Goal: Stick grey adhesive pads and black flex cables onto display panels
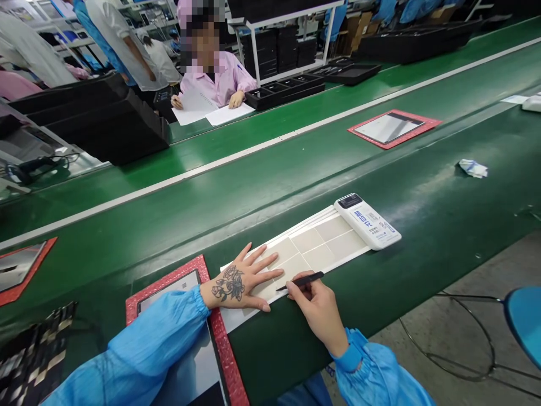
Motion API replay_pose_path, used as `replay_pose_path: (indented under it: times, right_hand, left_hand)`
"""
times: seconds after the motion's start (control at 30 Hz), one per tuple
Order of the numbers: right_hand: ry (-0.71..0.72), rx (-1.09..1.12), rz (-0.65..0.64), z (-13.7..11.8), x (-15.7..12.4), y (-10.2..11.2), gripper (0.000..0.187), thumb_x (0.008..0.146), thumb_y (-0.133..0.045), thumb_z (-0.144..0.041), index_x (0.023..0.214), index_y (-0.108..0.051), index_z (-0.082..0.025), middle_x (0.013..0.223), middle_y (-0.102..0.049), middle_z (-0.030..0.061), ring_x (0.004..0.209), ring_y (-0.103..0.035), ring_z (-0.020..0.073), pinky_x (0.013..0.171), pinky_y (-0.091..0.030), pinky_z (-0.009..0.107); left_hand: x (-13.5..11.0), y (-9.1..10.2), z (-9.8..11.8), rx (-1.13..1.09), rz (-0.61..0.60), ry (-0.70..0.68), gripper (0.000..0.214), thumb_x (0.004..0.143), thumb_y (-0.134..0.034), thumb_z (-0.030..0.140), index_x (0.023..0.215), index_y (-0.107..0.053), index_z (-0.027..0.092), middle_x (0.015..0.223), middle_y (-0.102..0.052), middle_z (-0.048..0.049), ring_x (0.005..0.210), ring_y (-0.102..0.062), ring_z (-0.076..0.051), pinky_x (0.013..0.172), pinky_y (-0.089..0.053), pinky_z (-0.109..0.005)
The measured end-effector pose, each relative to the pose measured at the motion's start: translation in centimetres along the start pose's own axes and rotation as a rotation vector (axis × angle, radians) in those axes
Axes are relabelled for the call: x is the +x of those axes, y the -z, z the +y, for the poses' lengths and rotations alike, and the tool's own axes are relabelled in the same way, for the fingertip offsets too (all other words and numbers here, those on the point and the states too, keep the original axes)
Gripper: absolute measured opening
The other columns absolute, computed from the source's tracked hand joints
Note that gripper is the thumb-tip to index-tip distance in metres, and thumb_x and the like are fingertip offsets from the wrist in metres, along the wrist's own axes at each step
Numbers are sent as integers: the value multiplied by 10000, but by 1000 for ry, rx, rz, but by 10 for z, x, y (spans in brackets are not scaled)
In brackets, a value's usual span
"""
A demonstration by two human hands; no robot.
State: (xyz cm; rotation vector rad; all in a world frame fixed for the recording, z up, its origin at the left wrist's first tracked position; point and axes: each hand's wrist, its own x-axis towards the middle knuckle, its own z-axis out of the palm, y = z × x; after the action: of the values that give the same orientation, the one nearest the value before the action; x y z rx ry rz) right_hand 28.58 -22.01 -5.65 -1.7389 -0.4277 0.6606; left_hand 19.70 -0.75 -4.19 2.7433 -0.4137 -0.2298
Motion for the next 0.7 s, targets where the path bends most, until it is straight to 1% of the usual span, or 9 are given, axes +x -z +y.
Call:
replay_pose_path:
  times: [0.1, 0.17, 0.3, 0.37, 0.47, 0.53, 0.57, 0.63, 0.7]
  right_hand:
    - [-20, 35, 15, 0, 3, -1, 481, 748, -677, -626, 841, -589, -163, 738, -616, 53, 677, -630, 205, 678, -545, 329]
    - [-46, 76, 15, -2, 5, -2, 508, 704, -702, -646, 827, -594, -165, 732, -623, 54, 674, -629, 207, 671, -557, 339]
    - [-113, 174, 29, -11, 10, -4, 553, 603, -765, -665, 794, -600, -173, 713, -630, 54, 670, -631, 214, 646, -576, 351]
    - [-101, 201, 41, -14, 8, -5, 556, 585, -783, -654, 789, -597, -171, 677, -619, 45, 640, -620, 203, 615, -568, 333]
    - [-31, 193, 15, -16, -3, -6, 497, 649, -772, -605, 799, -592, -167, 616, -591, 26, 584, -590, 169, 580, -539, 288]
    - [23, 153, -49, -18, -16, -6, 436, 718, -744, -562, 802, -601, -159, 619, -589, 27, 563, -579, 151, 564, -525, 261]
    - [50, 129, -87, -19, -24, -6, 409, 747, -729, -542, 799, -609, -154, 635, -593, 33, 561, -577, 145, 556, -520, 249]
    - [90, 106, -146, -23, -37, -6, 372, 784, -710, -510, 791, -625, -148, 668, -599, 44, 560, -575, 136, 544, -514, 232]
    - [93, 143, -150, -29, -48, -6, 354, 784, -720, -494, 790, -628, -152, 697, -609, 48, 564, -570, 127, 540, -511, 218]
  left_hand:
    - [1, 3, 0, -15, -20, -1, 854, 812, -474, 776, 1510, -290, 319, 1595, -165, -73, 1473, -43, -382, 1153, 12, -656]
    - [2, 7, 2, -29, -59, 21, 801, 859, -409, 755, 1515, -277, 314, 1599, -145, -54, 1478, -20, -362, 1161, 22, -646]
    - [7, 20, 7, -113, -186, 135, 579, 1028, -150, 504, 1534, -224, 234, 1599, -126, -16, 1490, 22, -265, 1199, 28, -570]
    - [10, 27, 9, -157, -221, 169, 549, 1041, -73, 414, 1532, -232, 225, 1598, -134, -3, 1490, 27, -235, 1210, 30, -541]
    - [12, 35, 9, -178, -247, 184, 556, 1039, -18, 363, 1524, -261, 238, 1596, -153, 10, 1489, 21, -215, 1216, 24, -526]
    - [12, 37, 9, -188, -263, 185, 549, 1041, -23, 352, 1523, -260, 241, 1594, -156, 14, 1489, 18, -215, 1214, 17, -530]
    - [12, 36, 9, -190, -264, 183, 527, 1046, -63, 349, 1522, -260, 239, 1594, -157, 17, 1489, 16, -218, 1212, 20, -535]
    - [12, 32, 9, -183, -249, 177, 487, 1045, -230, 342, 1520, -263, 239, 1593, -158, 22, 1490, 13, -234, 1204, 43, -544]
    - [13, 25, 9, -165, -210, 171, 515, 1013, -385, 304, 1514, -279, 239, 1589, -176, 22, 1491, 7, -250, 1197, 67, -547]
